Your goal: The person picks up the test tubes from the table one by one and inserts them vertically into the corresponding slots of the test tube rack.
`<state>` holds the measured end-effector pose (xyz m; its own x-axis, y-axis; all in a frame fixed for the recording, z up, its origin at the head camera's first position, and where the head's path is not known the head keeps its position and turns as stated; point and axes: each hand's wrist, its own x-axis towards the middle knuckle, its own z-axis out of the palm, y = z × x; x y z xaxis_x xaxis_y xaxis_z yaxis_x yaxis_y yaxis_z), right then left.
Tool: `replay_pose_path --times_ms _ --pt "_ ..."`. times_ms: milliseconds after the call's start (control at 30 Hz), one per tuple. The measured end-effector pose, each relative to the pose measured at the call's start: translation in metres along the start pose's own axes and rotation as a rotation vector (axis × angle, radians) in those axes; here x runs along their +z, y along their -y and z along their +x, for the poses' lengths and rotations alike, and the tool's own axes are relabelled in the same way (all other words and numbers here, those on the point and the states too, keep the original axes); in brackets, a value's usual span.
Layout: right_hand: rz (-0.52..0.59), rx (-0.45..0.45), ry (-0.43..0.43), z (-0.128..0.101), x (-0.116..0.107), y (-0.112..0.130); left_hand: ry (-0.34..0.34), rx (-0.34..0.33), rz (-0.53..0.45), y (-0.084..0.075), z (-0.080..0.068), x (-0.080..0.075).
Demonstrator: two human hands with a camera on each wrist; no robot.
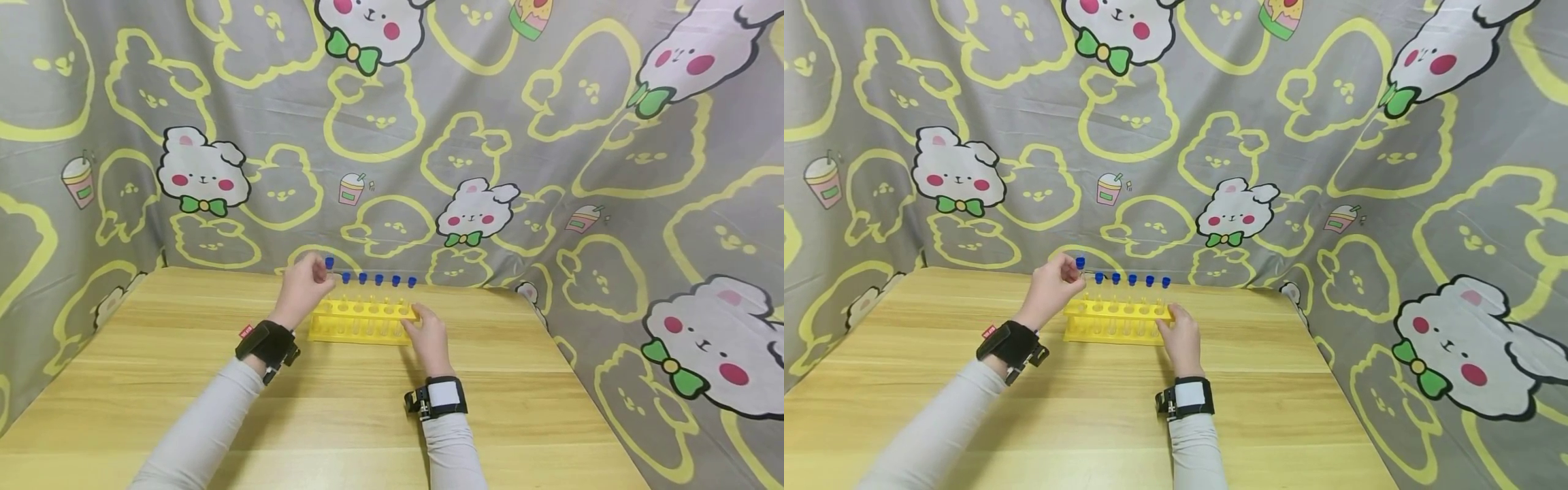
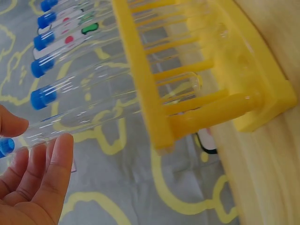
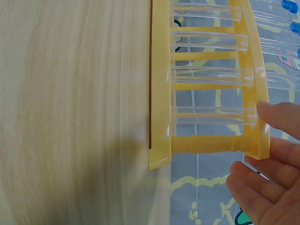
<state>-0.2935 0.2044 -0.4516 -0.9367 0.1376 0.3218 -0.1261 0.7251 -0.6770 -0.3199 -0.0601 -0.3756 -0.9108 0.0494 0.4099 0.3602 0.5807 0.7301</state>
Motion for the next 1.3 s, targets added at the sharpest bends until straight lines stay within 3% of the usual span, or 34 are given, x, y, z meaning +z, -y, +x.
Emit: replay_pose_path --times_ms 400,900,1300 --pt "-0.007 -0.002 0.000 0.000 -0.001 0.001 0.018 -0.022 0.007 0.019 -0.007 0.012" --pt "0.000 -0.012 0.003 -0.001 -0.003 0.000 0.011 -0.020 -0.015 0.024 -0.012 0.019" --pt "0.011 -0.004 0.009 -0.001 -0.002 0.001 0.013 -0.055 -0.052 0.023 -0.012 0.021"
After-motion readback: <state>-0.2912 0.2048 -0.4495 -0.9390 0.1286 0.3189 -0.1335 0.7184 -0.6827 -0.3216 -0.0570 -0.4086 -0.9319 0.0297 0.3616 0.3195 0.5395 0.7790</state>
